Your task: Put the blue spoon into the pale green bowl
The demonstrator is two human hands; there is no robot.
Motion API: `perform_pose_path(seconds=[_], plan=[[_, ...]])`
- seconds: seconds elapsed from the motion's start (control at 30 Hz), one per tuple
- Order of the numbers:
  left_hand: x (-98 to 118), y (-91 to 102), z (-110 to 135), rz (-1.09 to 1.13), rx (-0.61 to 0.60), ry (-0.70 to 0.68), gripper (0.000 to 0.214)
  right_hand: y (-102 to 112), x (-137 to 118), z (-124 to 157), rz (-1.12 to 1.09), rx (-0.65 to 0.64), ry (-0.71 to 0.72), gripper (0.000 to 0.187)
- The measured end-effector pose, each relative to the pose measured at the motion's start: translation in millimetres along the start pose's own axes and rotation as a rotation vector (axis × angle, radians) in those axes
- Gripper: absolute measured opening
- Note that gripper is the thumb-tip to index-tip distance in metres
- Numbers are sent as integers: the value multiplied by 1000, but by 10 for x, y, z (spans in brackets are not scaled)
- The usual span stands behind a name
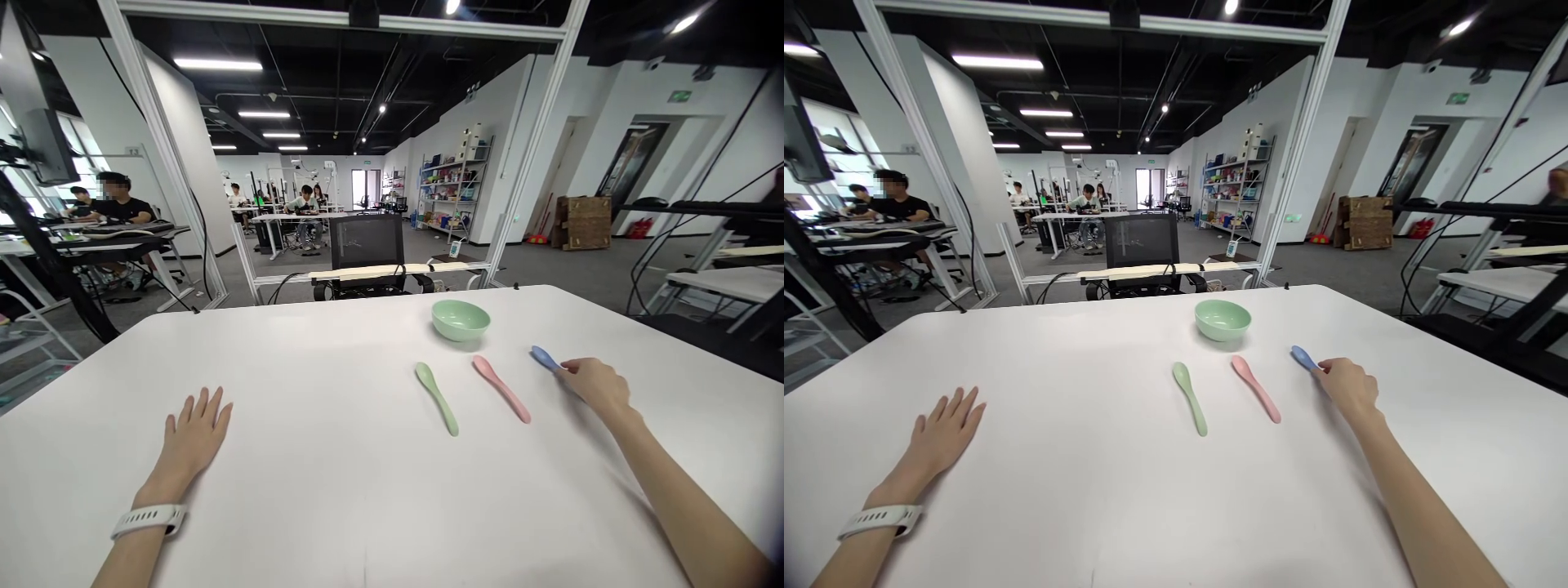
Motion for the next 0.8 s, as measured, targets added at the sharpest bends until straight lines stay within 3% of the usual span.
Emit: perform_pose_path(seconds=[0.13,0.23,0.33,0.47,0.53,0.63,0.73,0.8], plan=[[-3,-5,-1,-3,-19,13,82,72,-85,37,44,63,56,40],[-14,-22,-11,5,-9,17,82,83,-274,117,-52,72,137,42],[-24,-40,-22,11,-5,6,83,-67,-518,276,-153,-96,136,44],[-23,-45,-16,14,-9,9,83,-363,-785,627,-72,-440,100,46],[-14,-38,-6,12,-7,15,82,-437,-875,802,-27,-546,107,40],[0,-24,7,4,-11,22,81,-427,-1034,1001,-46,-506,147,29],[4,-22,5,-9,-30,15,81,-409,-1295,1243,-194,-410,233,24],[-1,-29,-3,-14,-39,7,82,-456,-1495,1460,-281,-417,281,24]])
Point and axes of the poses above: each hand's wrist, its own z-axis away from the middle knuckle, its own y-axis out of the back of the hand, x = y × z, the point moved 5 cm from there along -z, towards the middle knuckle, and after that the axes turned 12 degrees about -z, right-handed, at the moved point
